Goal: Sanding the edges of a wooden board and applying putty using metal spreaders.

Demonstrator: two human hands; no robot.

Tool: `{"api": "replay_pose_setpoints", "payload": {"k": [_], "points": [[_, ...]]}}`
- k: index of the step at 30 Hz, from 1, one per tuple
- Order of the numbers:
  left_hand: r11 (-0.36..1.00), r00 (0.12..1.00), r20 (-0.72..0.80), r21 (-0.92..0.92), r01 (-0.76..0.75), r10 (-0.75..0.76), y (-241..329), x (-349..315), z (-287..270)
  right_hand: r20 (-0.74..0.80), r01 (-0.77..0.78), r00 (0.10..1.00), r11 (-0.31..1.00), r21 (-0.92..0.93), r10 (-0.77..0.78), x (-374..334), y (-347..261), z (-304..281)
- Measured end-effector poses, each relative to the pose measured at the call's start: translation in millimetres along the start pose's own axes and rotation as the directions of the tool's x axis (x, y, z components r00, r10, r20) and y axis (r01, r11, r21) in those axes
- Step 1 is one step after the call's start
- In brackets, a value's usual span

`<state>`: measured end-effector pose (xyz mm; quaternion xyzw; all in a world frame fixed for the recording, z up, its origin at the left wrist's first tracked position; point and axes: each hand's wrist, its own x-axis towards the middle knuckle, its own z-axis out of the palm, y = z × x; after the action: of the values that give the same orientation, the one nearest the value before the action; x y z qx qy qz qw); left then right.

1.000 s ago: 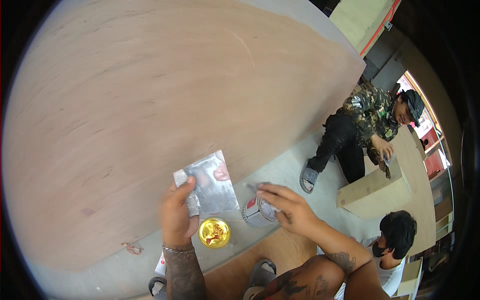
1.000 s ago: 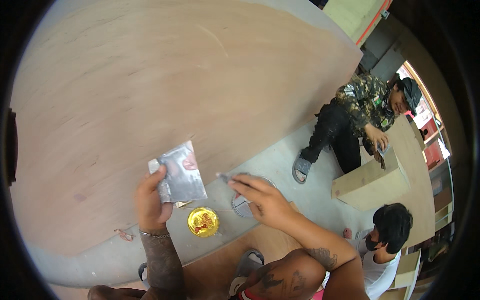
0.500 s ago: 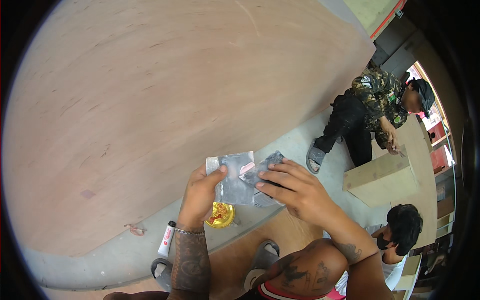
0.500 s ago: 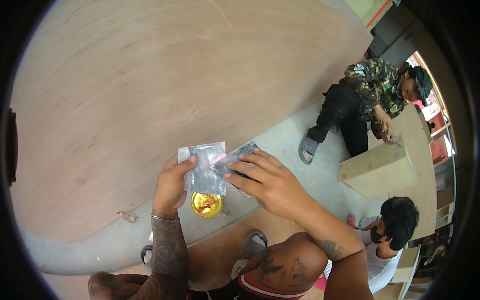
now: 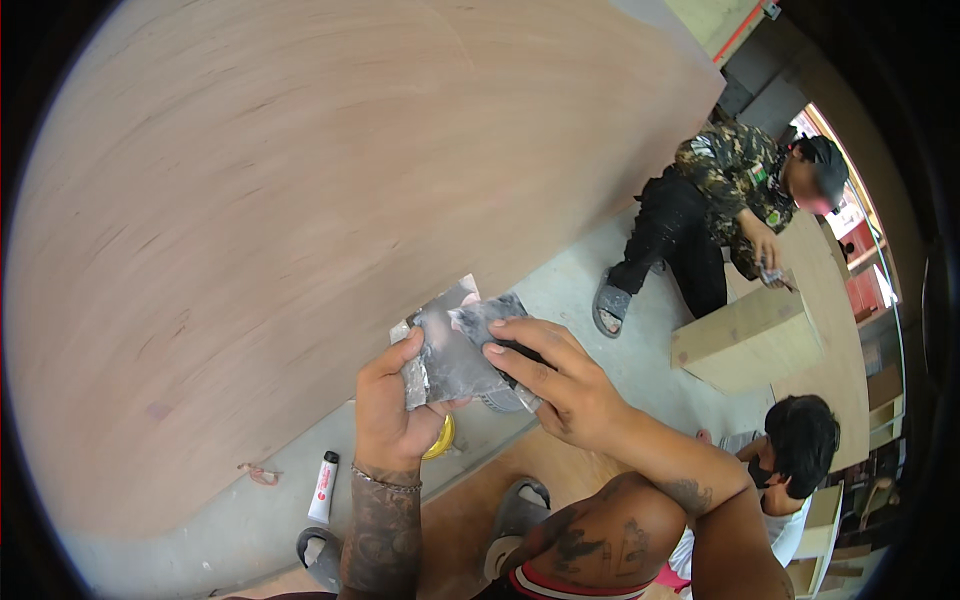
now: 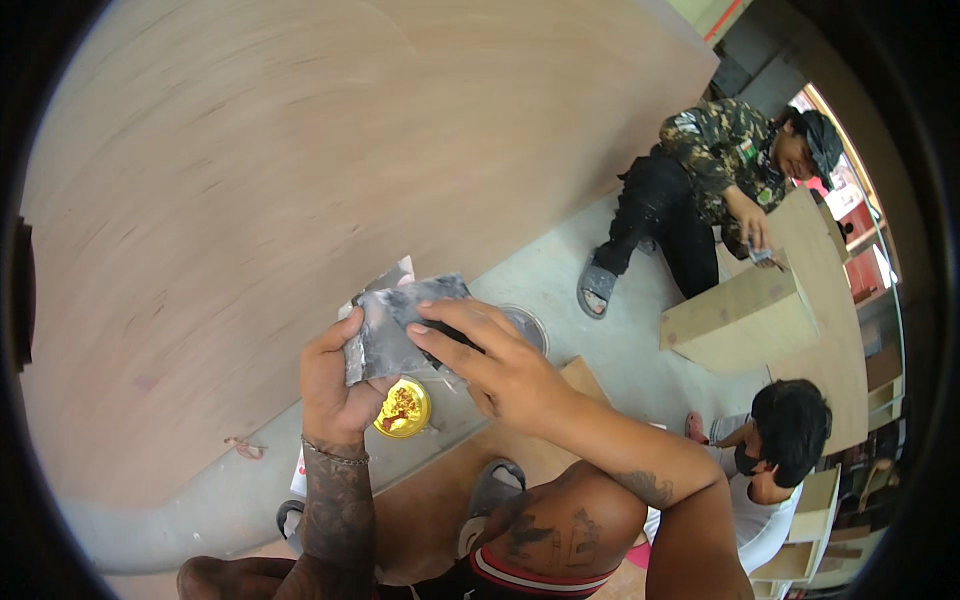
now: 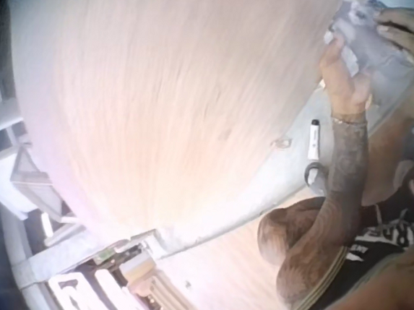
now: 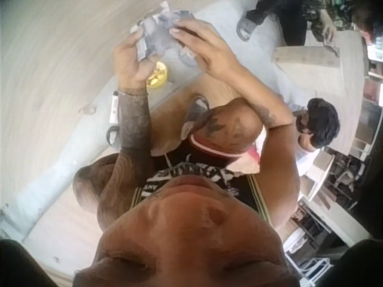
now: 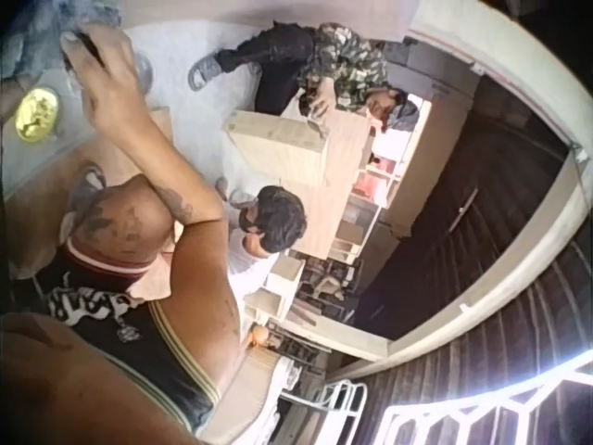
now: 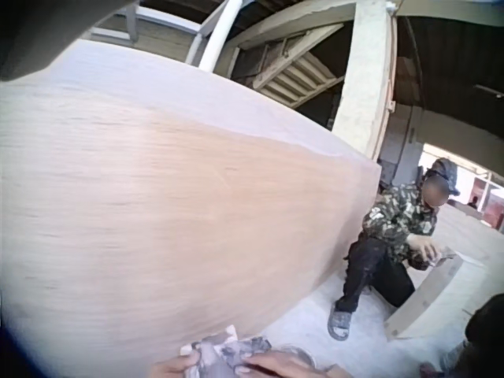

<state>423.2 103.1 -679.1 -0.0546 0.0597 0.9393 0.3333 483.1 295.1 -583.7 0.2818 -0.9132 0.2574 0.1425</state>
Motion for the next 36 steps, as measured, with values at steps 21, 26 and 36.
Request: {"api": "replay_pose_setpoints", "payload": {"k": [21, 26, 36], "points": [[0.39, 0.765, 0.274, 0.732, -0.559, 0.582, -16.5, 0.9, 15.9, 0.314, -0.362, 0.597, -0.102, 0.927, 0.738, -9.0, 12.4, 9.0], [0.189, 0.883, 0.332, 0.894, -0.407, 0.331, 3.0, -1.8, 9.9, 0.211, -0.339, 0.594, 0.004, 0.941, 0.777, -10.3, 9.7, 7.5], [0.995, 0.995, 0.037, -0.029, 0.096, -0.094, 1.3, 19.4, -14.5, -0.14, 0.248, 0.959, 0.969, -0.012, -0.247, 1.5, 9.0, -11.6]]}}
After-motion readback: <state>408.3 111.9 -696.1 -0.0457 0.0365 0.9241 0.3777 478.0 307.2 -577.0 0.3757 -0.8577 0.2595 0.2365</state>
